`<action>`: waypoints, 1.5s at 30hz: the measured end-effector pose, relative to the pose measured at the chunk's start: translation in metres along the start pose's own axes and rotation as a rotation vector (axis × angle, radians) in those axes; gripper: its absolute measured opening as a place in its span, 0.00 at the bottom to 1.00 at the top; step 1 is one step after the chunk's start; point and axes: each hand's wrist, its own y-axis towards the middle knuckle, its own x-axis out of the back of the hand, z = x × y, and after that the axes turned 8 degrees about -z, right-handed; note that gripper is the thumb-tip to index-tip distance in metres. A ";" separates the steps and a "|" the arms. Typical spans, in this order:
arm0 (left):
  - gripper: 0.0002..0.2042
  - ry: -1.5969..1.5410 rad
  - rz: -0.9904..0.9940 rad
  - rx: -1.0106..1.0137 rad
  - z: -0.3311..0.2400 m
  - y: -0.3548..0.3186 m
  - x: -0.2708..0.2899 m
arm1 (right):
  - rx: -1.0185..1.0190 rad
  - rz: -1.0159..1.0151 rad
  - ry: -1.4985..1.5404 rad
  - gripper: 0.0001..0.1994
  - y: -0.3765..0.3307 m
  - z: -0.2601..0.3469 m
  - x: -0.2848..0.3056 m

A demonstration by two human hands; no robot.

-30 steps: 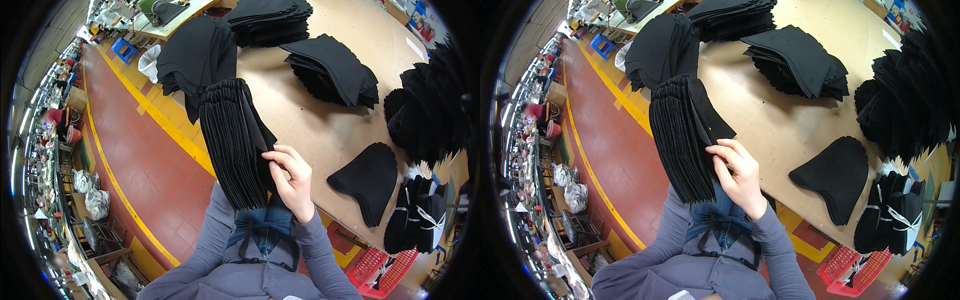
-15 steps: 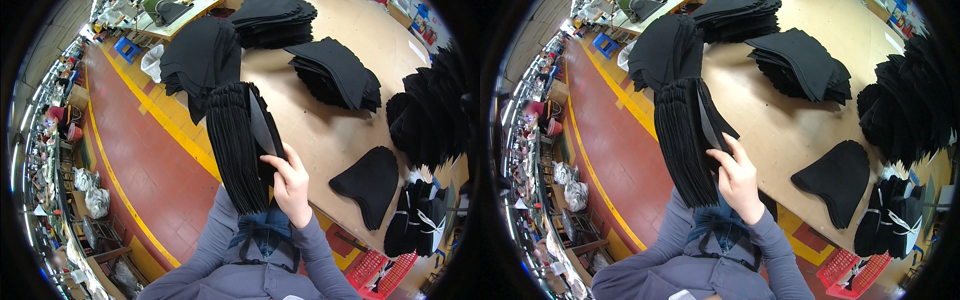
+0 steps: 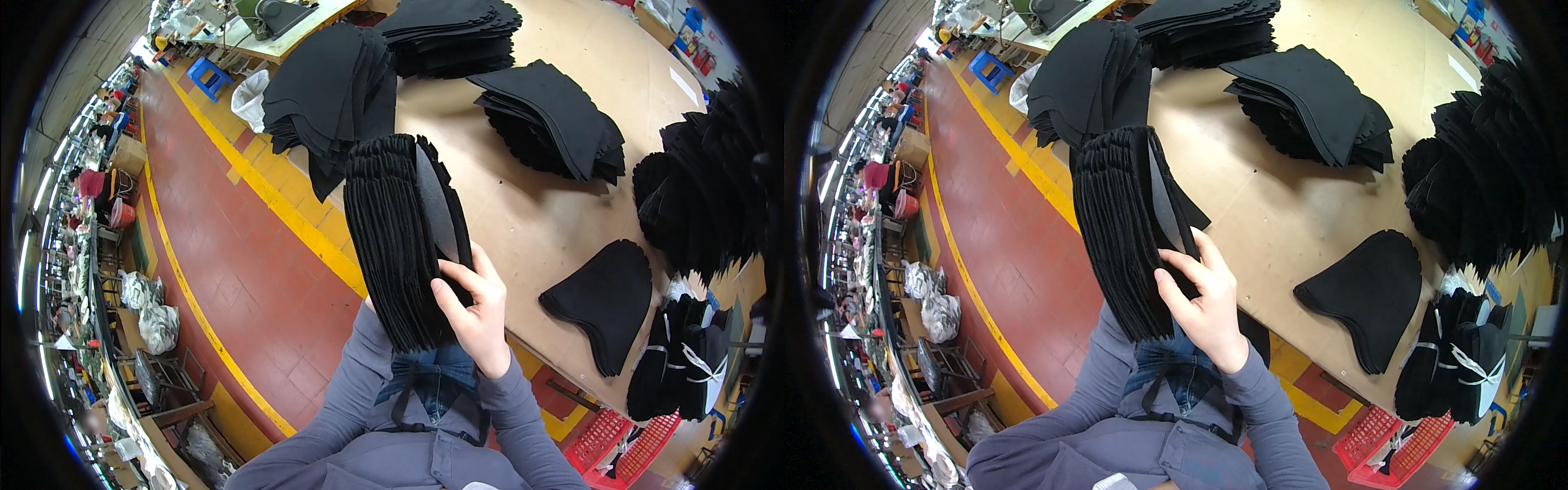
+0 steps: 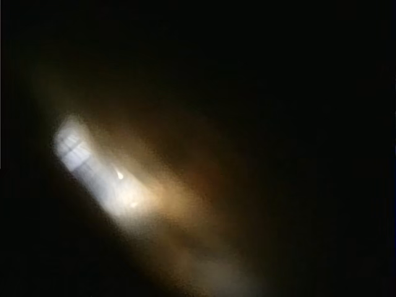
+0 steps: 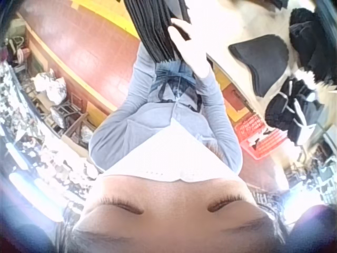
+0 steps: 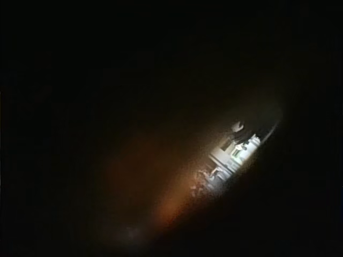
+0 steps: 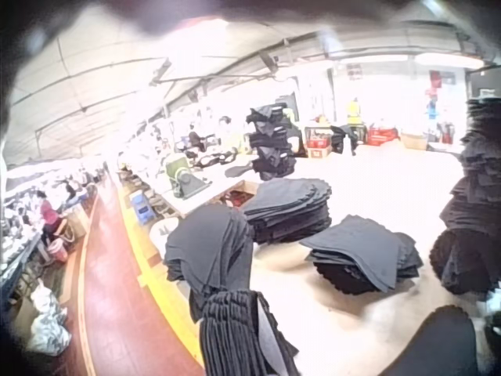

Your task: The person repeatedly picks up black fabric pieces from a table, aligns them into neat stacks, and places them into a red basket. The person also ties a bundle of fabric with a white string and places it in the basket.

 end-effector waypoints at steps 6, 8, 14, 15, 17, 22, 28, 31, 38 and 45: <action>0.26 0.049 -0.003 -0.016 0.000 0.001 -0.001 | -0.017 -0.024 0.006 0.16 0.003 0.006 -0.003; 0.26 0.066 -0.004 -0.020 0.000 0.001 -0.001 | -0.015 -0.023 -0.001 0.16 0.003 0.007 -0.002; 0.26 0.118 0.001 -0.041 0.000 0.000 -0.002 | -0.127 -0.013 0.116 0.13 0.002 0.016 -0.003; 0.26 0.124 -0.008 -0.040 0.000 0.001 -0.002 | -0.142 -0.022 0.121 0.12 0.003 0.015 -0.002; 0.26 0.138 -0.014 -0.044 0.000 0.002 -0.002 | -0.164 -0.033 0.137 0.11 0.004 0.011 -0.001; 0.26 0.179 -0.014 -0.062 0.001 0.000 -0.001 | -0.233 -0.012 0.174 0.10 0.005 0.011 0.003; 0.26 0.226 -0.021 -0.078 0.002 0.000 0.000 | -0.247 -0.008 0.203 0.10 0.005 0.010 0.005; 0.26 0.251 -0.025 -0.085 0.002 0.000 0.000 | -0.194 -0.060 0.112 0.11 0.005 0.014 0.002; 0.26 0.310 -0.024 -0.108 0.002 0.000 -0.001 | -0.163 -0.063 0.101 0.11 0.008 0.015 0.000; 0.26 0.368 -0.033 -0.123 0.003 0.001 -0.001 | -0.189 -0.040 0.135 0.12 0.007 0.007 0.004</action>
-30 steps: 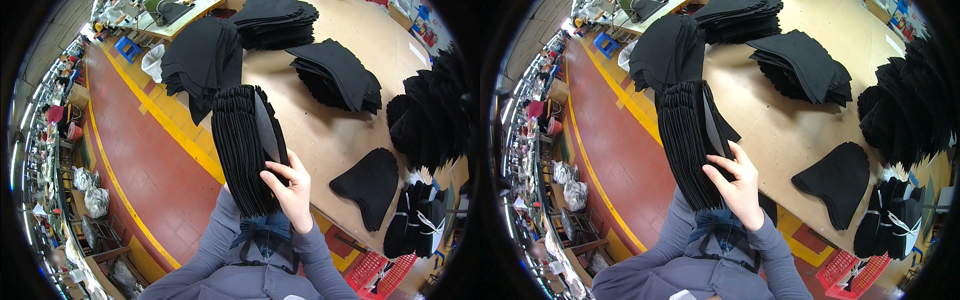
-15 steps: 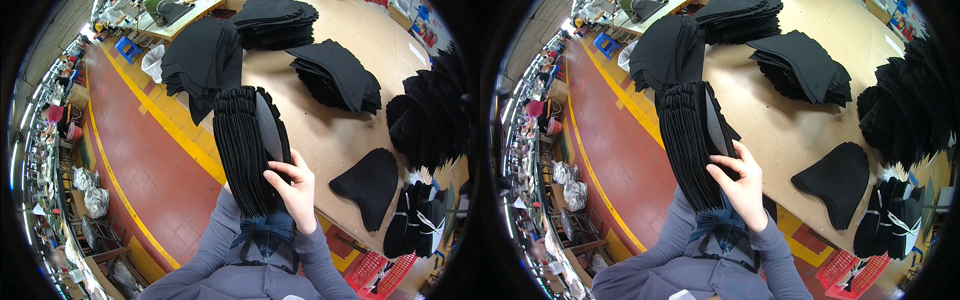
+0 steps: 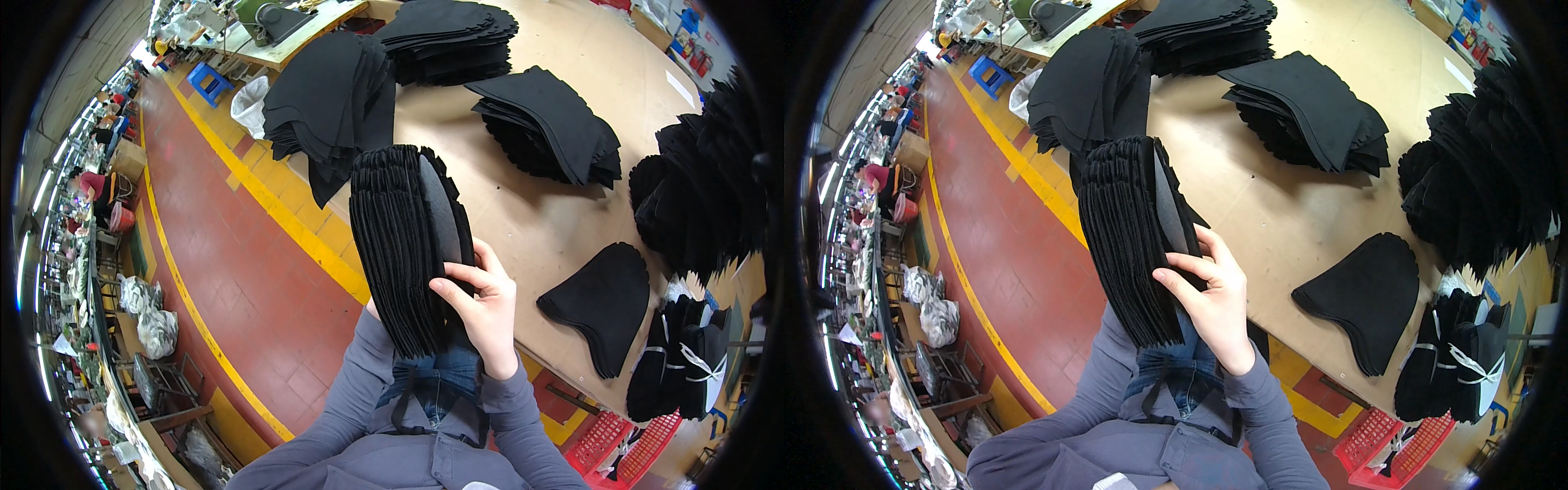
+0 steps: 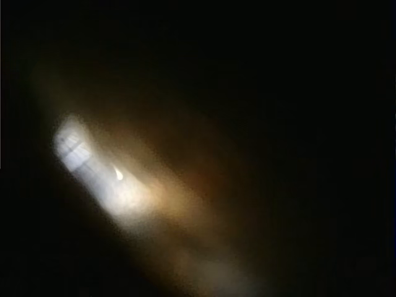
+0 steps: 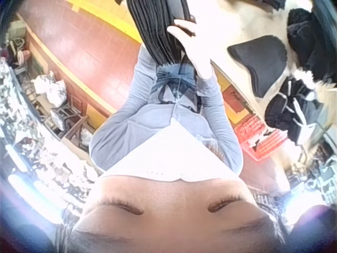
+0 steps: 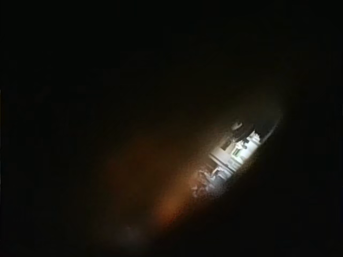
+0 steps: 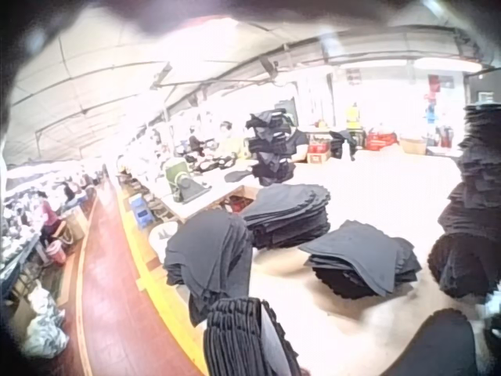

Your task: The person repeatedly picks up black fabric pieces from a table, aligns them into neat stacks, and places them into a red basket. The person also ties a bundle of fabric with a white string and places it in the basket.

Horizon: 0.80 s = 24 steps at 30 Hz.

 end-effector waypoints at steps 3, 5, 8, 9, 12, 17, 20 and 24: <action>0.26 0.023 -0.005 -0.009 0.001 -0.001 0.001 | 0.007 0.007 -0.010 0.12 -0.001 0.001 0.000; 0.26 0.037 -0.009 -0.016 0.002 -0.001 0.002 | 0.006 0.006 -0.024 0.12 -0.002 0.001 0.000; 0.26 0.060 -0.014 -0.023 0.003 -0.001 0.003 | 0.130 -0.040 -0.140 0.12 -0.004 0.012 -0.001; 0.27 0.067 -0.016 -0.025 0.003 -0.001 0.004 | 0.165 -0.062 -0.186 0.12 -0.006 0.015 -0.002; 0.27 0.093 -0.019 -0.030 0.004 0.000 0.003 | 0.241 -0.122 -0.279 0.12 -0.009 0.017 -0.006; 0.27 0.135 -0.021 -0.042 0.005 0.002 0.003 | 0.231 -0.165 -0.288 0.10 -0.006 0.017 -0.007; 0.27 0.158 -0.023 -0.051 0.006 0.001 0.003 | 0.217 -0.174 -0.276 0.09 -0.006 0.010 -0.005; 0.27 0.186 -0.029 -0.068 0.007 0.000 0.005 | 0.460 -0.320 -0.382 0.16 0.001 -0.002 -0.011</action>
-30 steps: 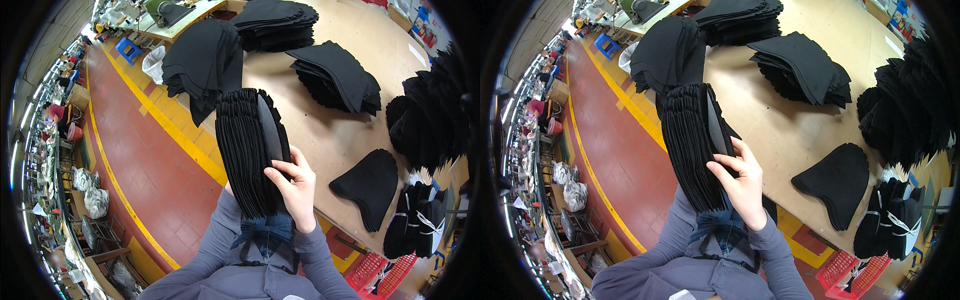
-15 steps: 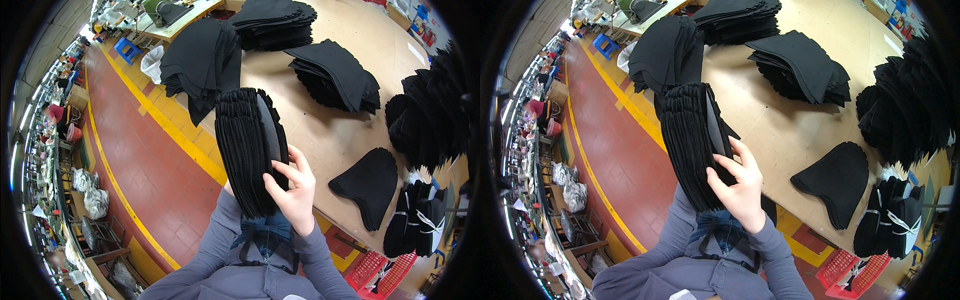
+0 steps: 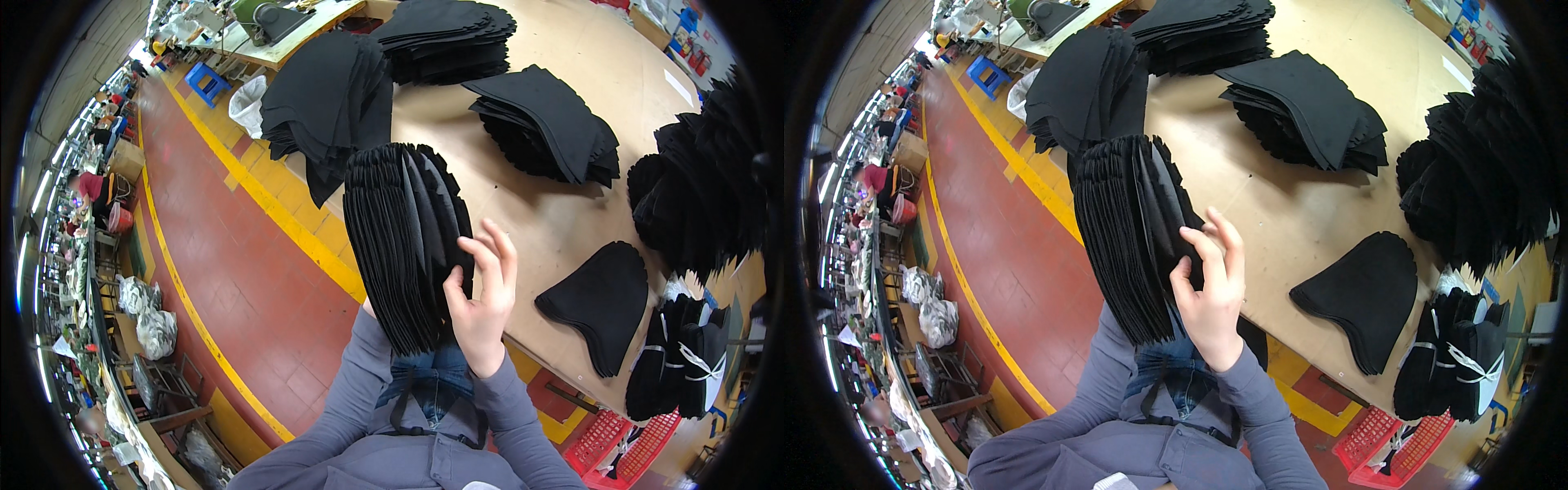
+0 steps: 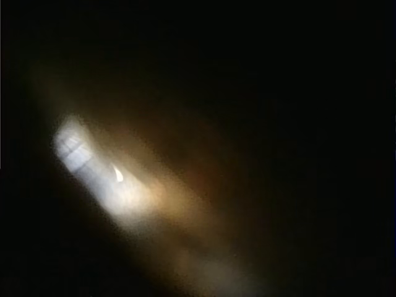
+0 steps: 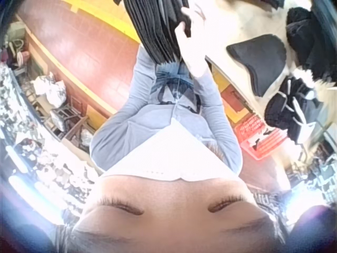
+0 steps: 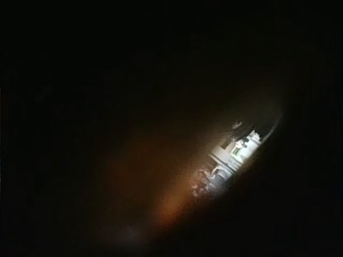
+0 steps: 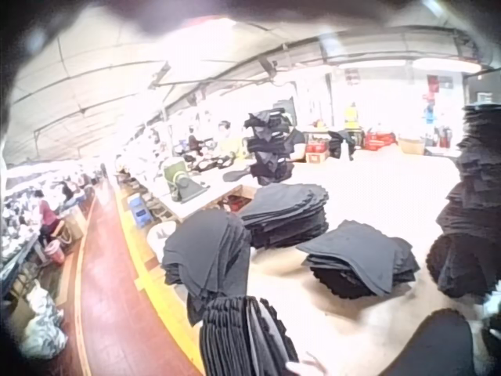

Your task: The person repeatedly picks up black fabric pieces from a table, aligns them into neat stacks, and places them into a red basket. The person also ties a bundle of fabric with a white string and places it in the basket.

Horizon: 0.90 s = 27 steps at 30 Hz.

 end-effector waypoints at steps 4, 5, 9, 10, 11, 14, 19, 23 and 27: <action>0.27 0.030 -0.007 -0.016 0.000 -0.002 0.001 | 0.256 -0.031 -0.066 0.23 -0.009 -0.020 -0.007; 0.27 0.038 -0.010 -0.022 0.000 -0.003 0.002 | 0.265 0.090 -0.069 0.22 -0.006 -0.021 -0.002; 0.27 0.066 -0.019 -0.038 0.000 -0.005 0.004 | 0.100 0.256 0.037 0.19 -0.004 -0.005 0.001; 0.27 0.073 -0.021 -0.041 0.001 -0.005 0.005 | 0.040 0.262 0.057 0.20 -0.002 0.002 0.002; 0.27 0.079 -0.023 -0.043 0.001 -0.005 0.005 | 0.034 0.260 0.039 0.25 -0.004 0.001 0.000; 0.27 0.102 -0.027 -0.054 0.001 -0.006 0.006 | 0.031 0.291 0.004 0.24 -0.004 0.002 0.000; 0.27 0.137 -0.039 -0.071 0.002 -0.008 0.009 | 0.037 0.321 0.030 0.20 -0.004 0.001 0.002; 0.27 0.165 -0.046 -0.080 0.004 -0.009 0.010 | 0.022 0.320 0.017 0.15 -0.007 -0.001 0.003; 0.27 0.196 -0.053 -0.096 0.005 -0.011 0.012 | 0.134 0.303 -0.068 0.11 -0.012 -0.016 0.003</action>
